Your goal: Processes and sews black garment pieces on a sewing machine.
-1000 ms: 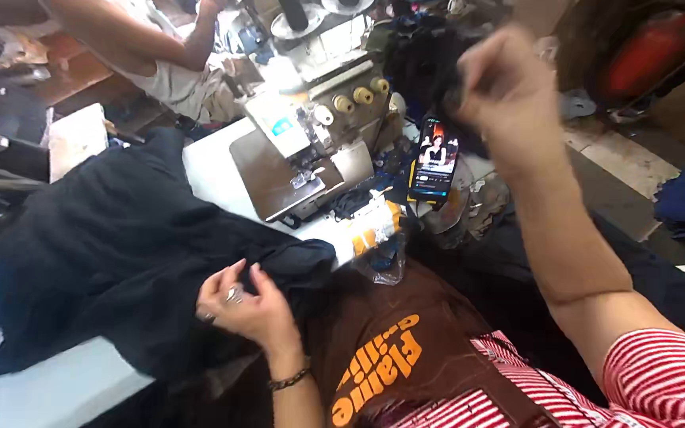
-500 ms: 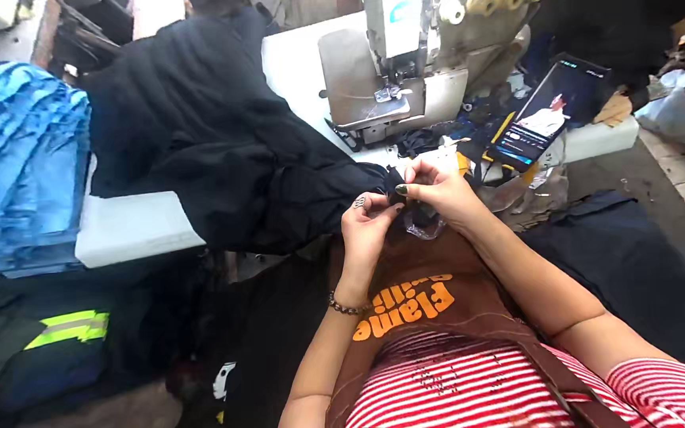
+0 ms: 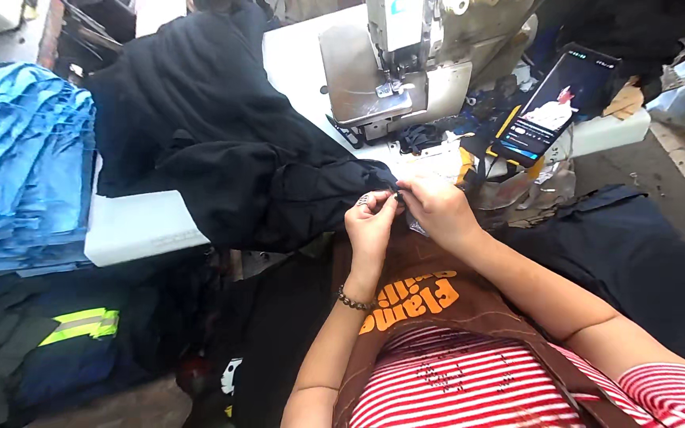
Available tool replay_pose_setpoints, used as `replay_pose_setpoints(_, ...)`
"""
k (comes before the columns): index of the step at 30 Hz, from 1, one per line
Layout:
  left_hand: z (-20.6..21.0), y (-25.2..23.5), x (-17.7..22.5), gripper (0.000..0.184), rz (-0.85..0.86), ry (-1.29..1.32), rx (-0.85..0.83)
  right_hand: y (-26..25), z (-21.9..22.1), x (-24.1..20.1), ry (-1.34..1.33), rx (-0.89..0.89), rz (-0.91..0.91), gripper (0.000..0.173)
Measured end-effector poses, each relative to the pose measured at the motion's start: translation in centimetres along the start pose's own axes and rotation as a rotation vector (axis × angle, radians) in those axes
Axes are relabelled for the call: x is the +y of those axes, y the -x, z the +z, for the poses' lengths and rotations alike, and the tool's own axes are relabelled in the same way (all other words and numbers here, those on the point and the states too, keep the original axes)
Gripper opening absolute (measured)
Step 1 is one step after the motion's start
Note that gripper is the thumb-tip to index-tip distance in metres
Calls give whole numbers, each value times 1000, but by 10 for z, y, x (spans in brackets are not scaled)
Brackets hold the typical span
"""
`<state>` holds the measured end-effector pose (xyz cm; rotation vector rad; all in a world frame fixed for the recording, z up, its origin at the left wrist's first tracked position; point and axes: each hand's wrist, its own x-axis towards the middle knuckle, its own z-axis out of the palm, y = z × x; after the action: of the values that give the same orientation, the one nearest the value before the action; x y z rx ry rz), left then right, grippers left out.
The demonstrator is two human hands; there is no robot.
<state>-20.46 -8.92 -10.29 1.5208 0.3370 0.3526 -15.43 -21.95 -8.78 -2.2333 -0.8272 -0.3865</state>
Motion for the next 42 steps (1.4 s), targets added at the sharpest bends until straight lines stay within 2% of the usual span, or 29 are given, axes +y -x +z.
replay_pose_setpoints(4,-1,0,-1,5,-44,34,28,2,4,4,-8,-1,-35,14)
replay_pose_setpoints(6,-5,-1,2,7,-96,147,5,-2,-3,9,-173,-46,97,15)
replay_pose_setpoints(9,-20,-3,6,15,-202,246,-56,-11,-20,25,-593,-132,414,12)
replay_pose_setpoints(12,-60,-4,6,21,-232,216,-46,-14,-39,38,-933,-147,646,10)
replay_pose_setpoints(15,-136,4,4,20,-194,95,173,-15,-55,46,-1055,-151,731,12)
replay_pose_setpoints(17,-203,14,1,16,-132,-152,496,-14,-58,48,-1018,-144,709,11)
replay_pose_setpoints(18,-238,21,0,18,-117,-420,679,-14,-58,47,-985,-136,701,10)
replay_pose_setpoints(19,-269,30,1,29,-167,-778,834,-15,-57,46,-957,-134,695,10)
replay_pose_setpoints(20,-290,39,8,49,-297,-1088,917,-16,-55,45,-937,-134,682,10)
replay_pose_setpoints(21,-304,43,16,69,-426,-1274,972,-17,-53,43,-926,-141,658,10)
replay_pose_setpoints(22,-312,45,25,76,-454,-1361,991,-19,-50,40,-922,-142,633,10)
replay_pose_setpoints(23,-308,47,35,76,-374,-1363,969,-19,-46,35,-922,-137,613,10)
replay_pose_setpoints(24,-294,49,46,67,-214,-1296,908,-18,-43,30,-929,-135,598,10)
replay_pose_setpoints(25,-275,48,54,52,-54,-1184,801,-16,-41,24,-937,-146,584,11)
replay_pose_setpoints(27,-225,38,59,35,86,-871,536,-16,-34,13,-948,-163,560,12)
replay_pose_setpoints(29,-165,28,44,28,51,-470,219,-15,-29,6,-964,-176,555,12)
replay_pose_setpoints(32,-84,22,17,28,-193,-3,-181,-11,-23,1,-940,-175,496,12)
replay_pose_setpoints(34,-52,19,7,21,-311,102,-263,-8,-22,-2,-873,-189,449,12)
replay_pose_setpoints(37,-37,15,-2,3,-301,260,-203,-1,-23,-4,-822,-225,441,11)
replay_pose_setpoints(38,-39,13,-2,3,-294,323,-187,1,-24,-3,-849,-239,458,12)
replay_pose_setpoints(40,-49,7,-1,10,-336,508,-213,3,-29,2,-1029,-269,555,12)
replay_pose_setpoints(42,-62,1,-1,21,-409,693,-311,1,-32,8,-1298,-283,712,16)
